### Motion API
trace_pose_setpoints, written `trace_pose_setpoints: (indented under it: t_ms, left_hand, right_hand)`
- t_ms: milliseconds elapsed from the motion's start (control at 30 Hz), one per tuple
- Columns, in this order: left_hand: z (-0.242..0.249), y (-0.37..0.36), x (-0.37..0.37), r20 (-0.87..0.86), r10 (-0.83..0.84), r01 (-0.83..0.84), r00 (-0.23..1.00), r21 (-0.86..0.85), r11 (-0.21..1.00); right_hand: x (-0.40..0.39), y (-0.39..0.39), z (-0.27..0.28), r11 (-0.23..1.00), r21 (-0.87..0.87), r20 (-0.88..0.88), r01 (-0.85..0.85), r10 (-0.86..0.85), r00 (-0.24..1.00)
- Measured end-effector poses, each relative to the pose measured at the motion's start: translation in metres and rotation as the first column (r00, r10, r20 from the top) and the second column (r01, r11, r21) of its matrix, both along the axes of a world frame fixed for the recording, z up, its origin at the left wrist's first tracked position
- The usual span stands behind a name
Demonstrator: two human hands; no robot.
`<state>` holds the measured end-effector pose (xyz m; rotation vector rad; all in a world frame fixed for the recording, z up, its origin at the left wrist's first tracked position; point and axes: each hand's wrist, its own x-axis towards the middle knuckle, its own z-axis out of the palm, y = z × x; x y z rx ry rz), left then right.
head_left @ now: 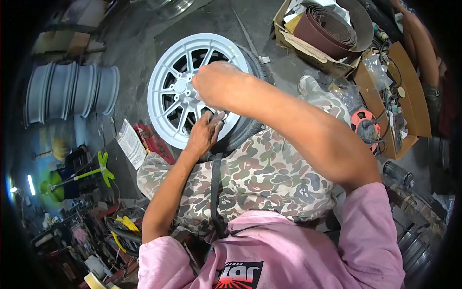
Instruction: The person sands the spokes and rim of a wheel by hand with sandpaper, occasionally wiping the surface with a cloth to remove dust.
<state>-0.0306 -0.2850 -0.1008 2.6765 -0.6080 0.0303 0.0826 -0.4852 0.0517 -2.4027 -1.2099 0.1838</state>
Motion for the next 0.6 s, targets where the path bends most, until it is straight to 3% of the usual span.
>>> trace_pose_setpoints:
  t_ms: [67,133,200,267,333,400,467,533,600]
  left_hand:
    - [0.005,0.017,0.009,-0.008,-0.107,0.108,0.994,0.109,0.988]
    - [0.002,0.03,0.029,0.039,0.035,-0.041,0.999,0.177,0.983]
    - [-0.006,0.025,0.033,0.104,0.032,-0.051,0.994,0.188,0.981]
    - [0.004,0.003,0.015,-0.107,0.002,0.022,0.994,0.225,0.974]
    - [0.011,-0.005,0.015,-0.092,-0.054,0.068,0.994,0.153,0.986]
    - [0.023,0.012,0.027,-0.15,0.003,0.039,0.989,0.275,0.961]
    - [0.02,0.027,0.047,0.002,0.044,-0.042,0.999,0.321,0.946]
    - [-0.001,0.019,0.037,-0.006,0.121,-0.114,0.993,0.295,0.949]
    - [-0.01,0.009,0.027,0.099,-0.136,0.094,0.986,0.344,0.934]
  right_hand:
    - [-0.002,0.003,0.001,1.0,0.018,0.008,0.0,-0.001,1.0]
    - [0.0,0.004,0.003,0.988,-0.149,0.026,-0.032,0.036,0.999]
    - [-0.001,0.001,0.005,0.988,-0.149,0.028,-0.038,0.043,0.999]
    - [-0.002,0.001,0.004,0.989,-0.139,0.031,-0.043,0.048,0.998]
    - [-0.002,0.001,-0.002,1.0,0.029,0.021,0.003,-0.003,1.0]
    - [-0.001,0.005,-0.003,1.0,-0.019,0.042,-0.015,0.016,0.999]
    - [0.0,0.005,-0.003,0.997,-0.068,0.063,-0.021,0.025,0.998]
    - [-0.001,0.003,-0.004,0.999,-0.032,0.059,-0.036,0.038,0.998]
    - [-0.002,0.004,0.001,0.997,-0.071,0.011,-0.013,0.014,1.0]
